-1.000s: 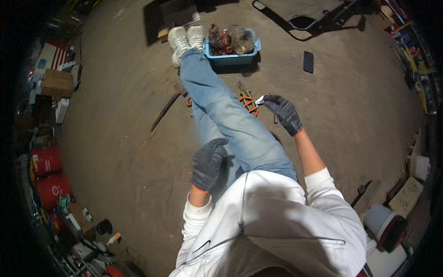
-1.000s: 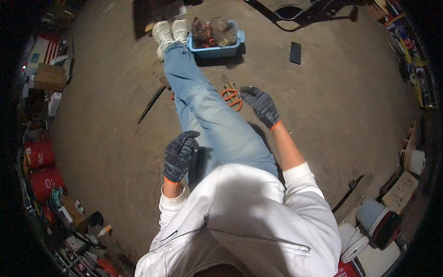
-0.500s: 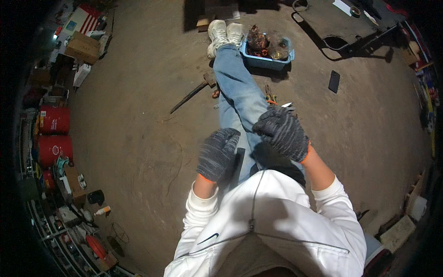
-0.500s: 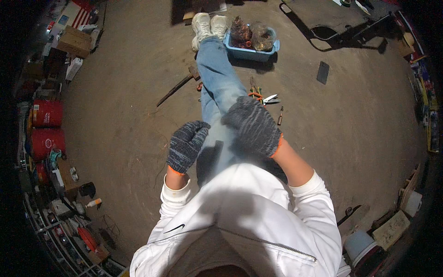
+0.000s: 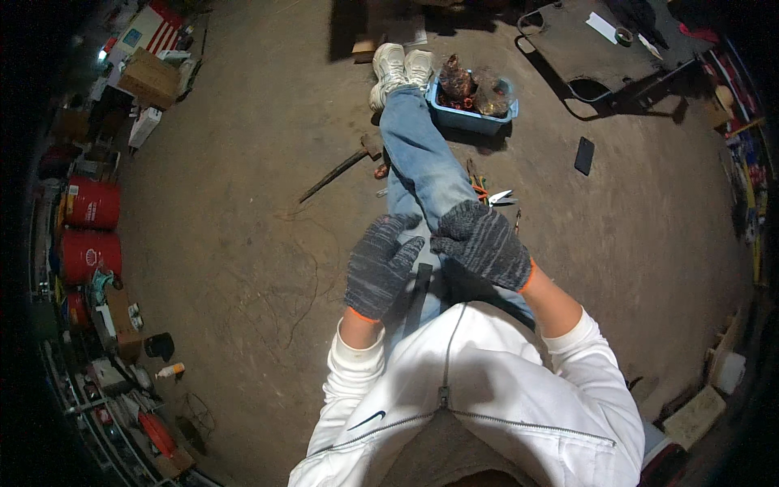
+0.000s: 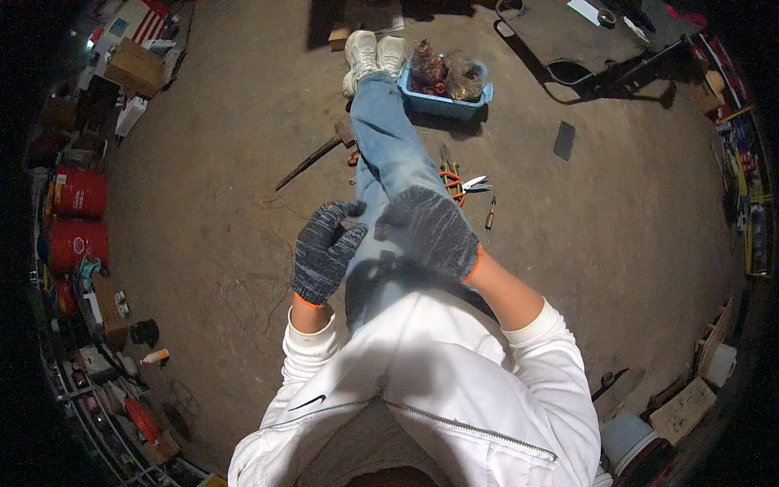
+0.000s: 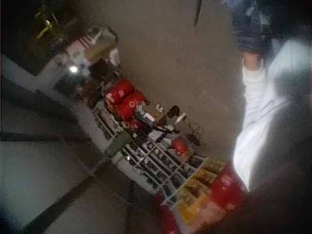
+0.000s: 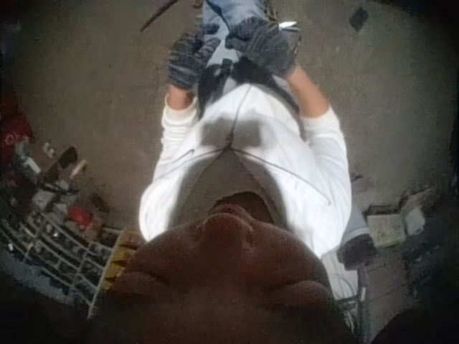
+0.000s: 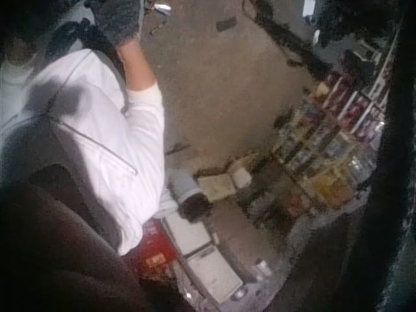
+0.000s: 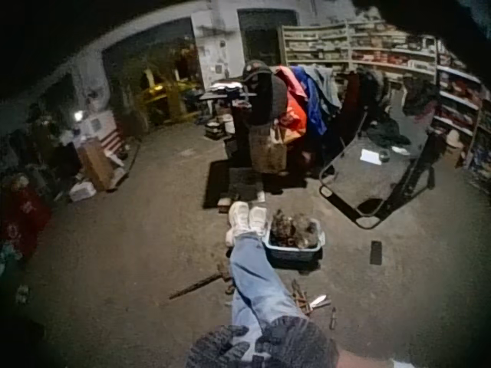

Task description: The person sits on the floor and uses pliers and scissors to manipulate a small electronic component with wires. They adjust the component and trim wires while handling the item with gloved hands.

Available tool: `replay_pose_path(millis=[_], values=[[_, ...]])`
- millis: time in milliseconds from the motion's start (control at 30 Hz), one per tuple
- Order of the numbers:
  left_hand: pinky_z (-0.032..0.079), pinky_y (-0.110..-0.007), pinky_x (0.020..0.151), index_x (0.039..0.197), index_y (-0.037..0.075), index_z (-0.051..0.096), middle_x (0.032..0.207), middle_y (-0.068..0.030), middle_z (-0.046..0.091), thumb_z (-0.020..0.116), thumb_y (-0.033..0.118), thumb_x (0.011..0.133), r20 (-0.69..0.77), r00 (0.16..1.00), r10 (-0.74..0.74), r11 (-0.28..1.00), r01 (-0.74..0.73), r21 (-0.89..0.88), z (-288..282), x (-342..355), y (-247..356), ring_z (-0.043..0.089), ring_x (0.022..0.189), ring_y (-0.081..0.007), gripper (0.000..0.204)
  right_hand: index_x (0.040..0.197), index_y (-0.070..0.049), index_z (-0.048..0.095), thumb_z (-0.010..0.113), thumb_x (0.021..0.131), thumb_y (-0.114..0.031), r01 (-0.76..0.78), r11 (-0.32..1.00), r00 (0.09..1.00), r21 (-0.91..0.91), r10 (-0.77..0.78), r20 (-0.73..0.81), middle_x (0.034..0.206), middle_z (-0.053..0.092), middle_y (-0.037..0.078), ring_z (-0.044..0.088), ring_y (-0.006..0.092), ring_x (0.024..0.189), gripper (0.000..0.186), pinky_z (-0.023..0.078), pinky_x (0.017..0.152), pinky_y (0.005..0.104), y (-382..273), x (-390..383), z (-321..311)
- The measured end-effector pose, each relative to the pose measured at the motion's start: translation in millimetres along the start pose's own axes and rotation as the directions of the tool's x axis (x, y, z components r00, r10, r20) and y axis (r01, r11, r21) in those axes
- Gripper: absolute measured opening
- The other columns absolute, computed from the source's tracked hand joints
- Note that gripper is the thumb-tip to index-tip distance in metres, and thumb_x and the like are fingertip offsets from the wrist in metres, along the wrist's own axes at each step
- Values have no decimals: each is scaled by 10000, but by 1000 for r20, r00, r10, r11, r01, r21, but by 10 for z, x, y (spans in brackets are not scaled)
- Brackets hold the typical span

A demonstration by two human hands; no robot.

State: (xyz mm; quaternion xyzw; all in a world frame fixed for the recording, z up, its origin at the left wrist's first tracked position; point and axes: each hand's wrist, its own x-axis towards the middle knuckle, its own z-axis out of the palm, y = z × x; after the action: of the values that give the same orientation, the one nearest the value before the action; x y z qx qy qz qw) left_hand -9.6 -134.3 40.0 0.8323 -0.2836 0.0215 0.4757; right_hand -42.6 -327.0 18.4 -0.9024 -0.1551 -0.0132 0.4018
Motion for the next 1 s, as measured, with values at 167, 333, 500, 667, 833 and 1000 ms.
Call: replay_pose_path(millis=[167, 333, 500, 667, 833, 1000], values=[[443, -234, 648, 961, 20, 637, 889, -40, 607, 647, -4, 756, -13, 969, -248, 946, 239, -220, -38, -42, 17, 552, 770, -97, 206, 967, -110, 652, 565, 777, -153, 446, 893, 894, 59, -441, -75, 936, 647, 74, 632, 231, 834, 213, 493, 715, 316, 106, 8, -113], [472, -271, 690, 914, -6, 640, 859, -82, 637, 618, 29, 785, 170, 912, -373, 809, 410, -421, -142, -71, -102, 598, 792, -150, 136, 1038, -2, 611, 544, 854, -176, -241, 727, 965, 644, 107, 240, 966, 650, 102, 627, 193, 885, 262, 484, 800, 301, 74, -60, -177], [469, -278, 677, 886, -12, 640, 835, -92, 637, 621, 37, 781, 143, 928, -344, 818, 371, -439, -219, -43, -217, 597, 776, -159, 117, 1226, 107, 427, 484, 850, -507, -525, -315, 844, 791, -68, 533, 1220, 495, 240, 489, 294, 1147, 723, 360, 997, 358, 100, -17, -92], [468, -309, 705, 852, -11, 639, 827, -111, 633, 608, 35, 777, 304, 943, -138, 915, 239, -325, -284, 63, -305, 593, 765, -217, 92, 1269, 175, 290, 415, 791, -667, -592, -566, 775, 574, -204, 598, 1321, 326, 325, 348, 383, 1241, 976, 247, 1058, 421, 203, 10, -2], [454, -341, 759, 843, -6, 639, 828, -118, 630, 613, 41, 772, 369, 929, -37, 937, 160, -309, -272, 142, -313, 589, 767, -246, 89, 1257, 181, 303, 420, 787, -667, -590, -658, 730, 468, -188, 656, 1310, 333, 335, 358, 395, 1229, 977, 231, 1060, 440, 263, 5, 100], [437, -364, 798, 832, 6, 650, 831, -114, 634, 630, 62, 758, 382, 906, 182, 979, -130, -159, -274, 212, -335, 588, 775, -252, 95, 1291, 144, 276, 425, 885, -485, -647, -562, 726, 515, -246, 643, 1311, 376, 281, 418, 346, 1196, 764, 293, 1035, 420, 410, -51, 218]])
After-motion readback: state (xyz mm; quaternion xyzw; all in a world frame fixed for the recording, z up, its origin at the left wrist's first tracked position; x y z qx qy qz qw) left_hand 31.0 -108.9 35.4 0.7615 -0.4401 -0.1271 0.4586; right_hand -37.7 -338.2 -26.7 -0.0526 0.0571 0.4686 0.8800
